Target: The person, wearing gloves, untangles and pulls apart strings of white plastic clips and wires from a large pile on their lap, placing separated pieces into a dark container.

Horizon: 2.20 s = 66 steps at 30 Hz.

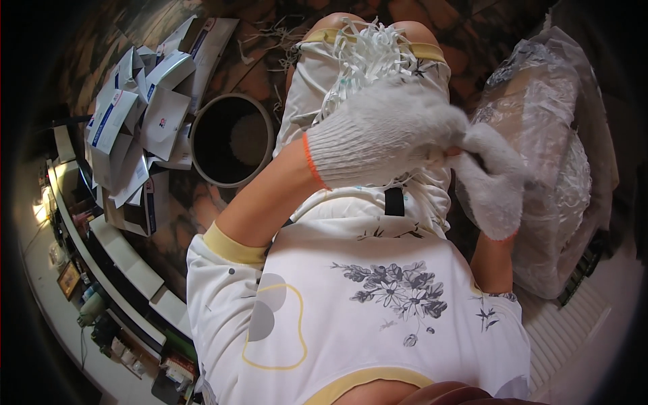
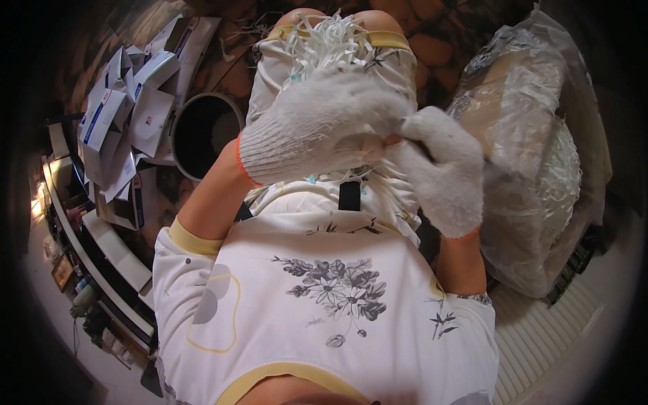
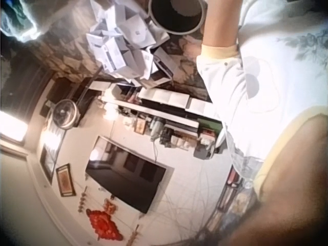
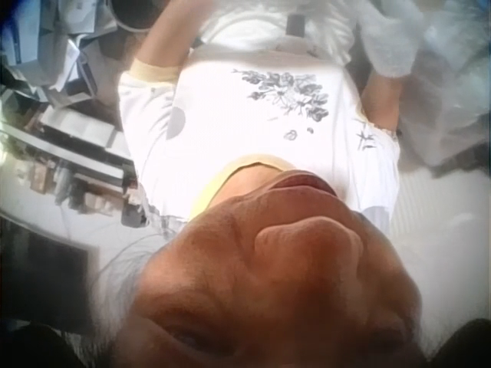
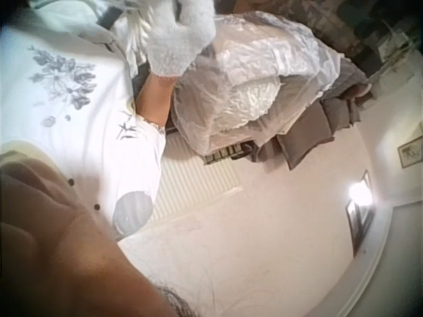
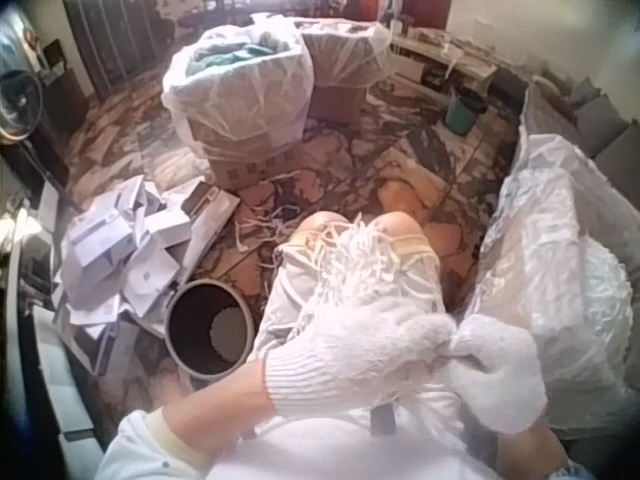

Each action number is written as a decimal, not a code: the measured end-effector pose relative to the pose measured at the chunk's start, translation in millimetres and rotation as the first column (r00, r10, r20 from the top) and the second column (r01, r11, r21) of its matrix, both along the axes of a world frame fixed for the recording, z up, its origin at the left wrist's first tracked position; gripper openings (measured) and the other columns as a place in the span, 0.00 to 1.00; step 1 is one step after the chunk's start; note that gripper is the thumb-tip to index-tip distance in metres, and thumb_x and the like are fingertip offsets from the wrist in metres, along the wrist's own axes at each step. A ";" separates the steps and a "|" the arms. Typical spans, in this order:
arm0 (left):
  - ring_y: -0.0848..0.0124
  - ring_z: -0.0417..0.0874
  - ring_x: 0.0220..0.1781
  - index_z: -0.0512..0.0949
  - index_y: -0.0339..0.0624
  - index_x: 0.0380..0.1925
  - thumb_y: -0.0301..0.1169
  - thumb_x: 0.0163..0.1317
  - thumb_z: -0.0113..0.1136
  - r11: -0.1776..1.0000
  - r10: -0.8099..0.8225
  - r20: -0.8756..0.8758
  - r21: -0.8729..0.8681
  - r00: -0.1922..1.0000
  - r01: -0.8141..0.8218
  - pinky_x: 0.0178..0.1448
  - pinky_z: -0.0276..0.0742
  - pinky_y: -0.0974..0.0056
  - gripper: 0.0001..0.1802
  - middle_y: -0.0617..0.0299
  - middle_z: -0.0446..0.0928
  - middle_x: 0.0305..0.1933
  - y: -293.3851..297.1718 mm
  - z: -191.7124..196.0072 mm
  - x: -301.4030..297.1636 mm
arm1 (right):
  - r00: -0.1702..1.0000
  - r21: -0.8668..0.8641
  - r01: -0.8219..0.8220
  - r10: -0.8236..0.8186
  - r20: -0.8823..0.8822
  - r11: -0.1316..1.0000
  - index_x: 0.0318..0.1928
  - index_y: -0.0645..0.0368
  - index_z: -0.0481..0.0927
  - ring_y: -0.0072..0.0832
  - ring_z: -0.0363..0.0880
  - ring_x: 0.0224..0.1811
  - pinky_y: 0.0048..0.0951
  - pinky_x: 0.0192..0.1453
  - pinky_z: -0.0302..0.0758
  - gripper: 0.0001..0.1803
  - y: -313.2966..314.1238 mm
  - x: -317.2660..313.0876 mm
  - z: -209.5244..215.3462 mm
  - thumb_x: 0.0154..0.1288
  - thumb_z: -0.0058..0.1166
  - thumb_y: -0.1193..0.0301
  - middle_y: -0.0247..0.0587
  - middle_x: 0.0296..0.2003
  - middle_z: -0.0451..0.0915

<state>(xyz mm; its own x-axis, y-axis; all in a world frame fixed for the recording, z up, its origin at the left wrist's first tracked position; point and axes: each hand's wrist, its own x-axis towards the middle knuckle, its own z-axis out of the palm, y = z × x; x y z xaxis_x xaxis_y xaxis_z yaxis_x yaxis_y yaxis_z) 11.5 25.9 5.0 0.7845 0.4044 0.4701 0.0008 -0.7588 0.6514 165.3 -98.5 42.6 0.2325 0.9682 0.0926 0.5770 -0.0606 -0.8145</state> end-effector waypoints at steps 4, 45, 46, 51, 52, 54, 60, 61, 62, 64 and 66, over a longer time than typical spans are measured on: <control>0.57 0.82 0.40 0.78 0.44 0.44 0.30 0.54 0.65 0.941 -0.288 -0.073 -0.210 0.955 0.267 0.45 0.76 0.59 0.16 0.57 0.80 0.37 -0.6 21.9 3.0 | 0.913 -0.005 0.085 -0.080 -0.400 0.996 0.32 0.69 0.78 0.18 0.71 0.27 0.18 0.29 0.66 0.04 -15.9 11.3 18.8 0.56 0.60 0.81 0.34 0.28 0.75; 0.74 0.82 0.41 0.77 0.38 0.47 0.40 0.62 0.64 0.831 -0.390 -0.002 -0.432 0.921 0.351 0.48 0.77 0.70 0.20 0.63 0.80 0.39 2.6 41.6 4.7 | 0.320 0.323 -0.329 0.427 -0.846 0.887 0.50 0.64 0.74 0.32 0.80 0.53 0.37 0.60 0.79 0.11 -4.9 78.8 111.8 0.70 0.46 0.76 0.46 0.47 0.79; 0.76 0.81 0.37 0.77 0.36 0.46 0.41 0.66 0.58 0.762 -0.421 0.047 -0.523 0.906 0.381 0.44 0.79 0.70 0.18 0.66 0.79 0.33 3.0 39.1 3.6 | 0.551 0.437 -0.273 0.511 -0.659 0.857 0.49 0.64 0.76 0.23 0.73 0.41 0.29 0.53 0.71 0.11 -1.2 76.9 107.2 0.72 0.44 0.73 0.39 0.44 0.78; 0.78 0.82 0.34 0.78 0.36 0.45 0.40 0.67 0.57 0.213 -0.405 0.246 -0.911 0.881 0.352 0.38 0.78 0.74 0.17 0.65 0.80 0.34 1.6 6.8 -20.2 | 0.710 0.196 0.084 0.079 -0.699 0.977 0.46 0.61 0.77 0.19 0.74 0.39 0.19 0.42 0.70 0.10 -2.3 85.6 47.1 0.72 0.46 0.71 0.36 0.40 0.78; 0.78 0.82 0.34 0.78 0.36 0.46 0.38 0.66 0.58 0.214 -0.341 0.183 -0.940 0.922 0.266 0.37 0.78 0.75 0.17 0.65 0.80 0.34 2.8 11.6 -25.1 | 0.835 0.036 0.263 -0.209 -0.509 0.964 0.46 0.59 0.79 0.19 0.78 0.38 0.15 0.36 0.70 0.10 -1.5 92.2 35.1 0.71 0.50 0.67 0.35 0.39 0.80; 0.78 0.81 0.32 0.77 0.36 0.48 0.35 0.64 0.61 0.197 -0.307 0.094 -0.967 0.947 0.160 0.34 0.77 0.76 0.17 0.64 0.81 0.35 6.9 10.4 -28.9 | 0.924 -0.008 0.338 -0.330 0.192 0.941 0.49 0.56 0.80 0.17 0.79 0.39 0.17 0.40 0.76 0.12 6.7 90.8 15.1 0.66 0.54 0.71 0.37 0.46 0.81; 0.80 0.79 0.31 0.78 0.37 0.43 0.33 0.67 0.56 0.113 -0.293 0.066 -0.988 0.954 0.103 0.32 0.75 0.74 0.12 0.66 0.79 0.34 -1.0 5.5 -24.7 | 0.915 0.144 -0.094 0.142 -0.378 0.985 0.65 0.54 0.67 0.23 0.76 0.37 0.23 0.40 0.78 0.34 17.6 29.3 12.3 0.55 0.59 0.80 0.41 0.62 0.71; 0.80 0.79 0.31 0.78 0.37 0.43 0.33 0.67 0.56 0.111 -0.305 0.067 -0.988 0.950 0.105 0.32 0.75 0.74 0.12 0.66 0.79 0.34 0.1 8.1 -22.2 | 0.944 0.087 -0.189 0.205 -0.258 0.978 0.61 0.56 0.71 0.22 0.76 0.36 0.23 0.38 0.77 0.30 23.8 10.9 14.5 0.56 0.59 0.79 0.40 0.58 0.74; 0.79 0.80 0.30 0.77 0.36 0.46 0.35 0.67 0.57 0.241 -0.311 -0.014 -0.968 0.950 0.065 0.34 0.76 0.73 0.14 0.65 0.79 0.33 0.0 11.8 -21.1 | 0.948 0.019 -0.283 0.283 -0.143 0.959 0.57 0.58 0.74 0.21 0.77 0.34 0.23 0.35 0.77 0.25 27.7 1.1 14.4 0.57 0.59 0.78 0.39 0.53 0.77; 0.77 0.80 0.30 0.77 0.34 0.48 0.37 0.67 0.59 0.367 -0.300 -0.095 -0.930 0.949 0.023 0.35 0.77 0.71 0.18 0.64 0.80 0.33 0.3 16.2 -22.6 | 0.953 -0.224 -0.298 0.276 -0.123 0.928 0.52 0.60 0.78 0.20 0.76 0.32 0.22 0.34 0.75 0.19 27.6 7.8 8.9 0.58 0.59 0.77 0.37 0.47 0.78; 0.77 0.79 0.29 0.77 0.34 0.47 0.36 0.67 0.57 0.602 -0.313 -0.218 -0.799 0.924 0.015 0.36 0.77 0.71 0.16 0.64 0.80 0.33 2.7 17.1 -30.7 | 0.956 -0.420 -0.293 0.254 -0.148 0.859 0.35 0.64 0.82 0.20 0.74 0.30 0.23 0.33 0.71 0.07 24.7 17.8 3.0 0.61 0.60 0.72 0.32 0.28 0.75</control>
<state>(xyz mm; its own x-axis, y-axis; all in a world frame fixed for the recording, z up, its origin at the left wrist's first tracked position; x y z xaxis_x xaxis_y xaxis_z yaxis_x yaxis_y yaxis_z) -19.2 28.6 22.1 0.9106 0.3430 -0.2307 0.2377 0.0219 0.9711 183.1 -73.8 45.6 -0.0597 0.9317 -0.3583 0.5531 -0.2679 -0.7888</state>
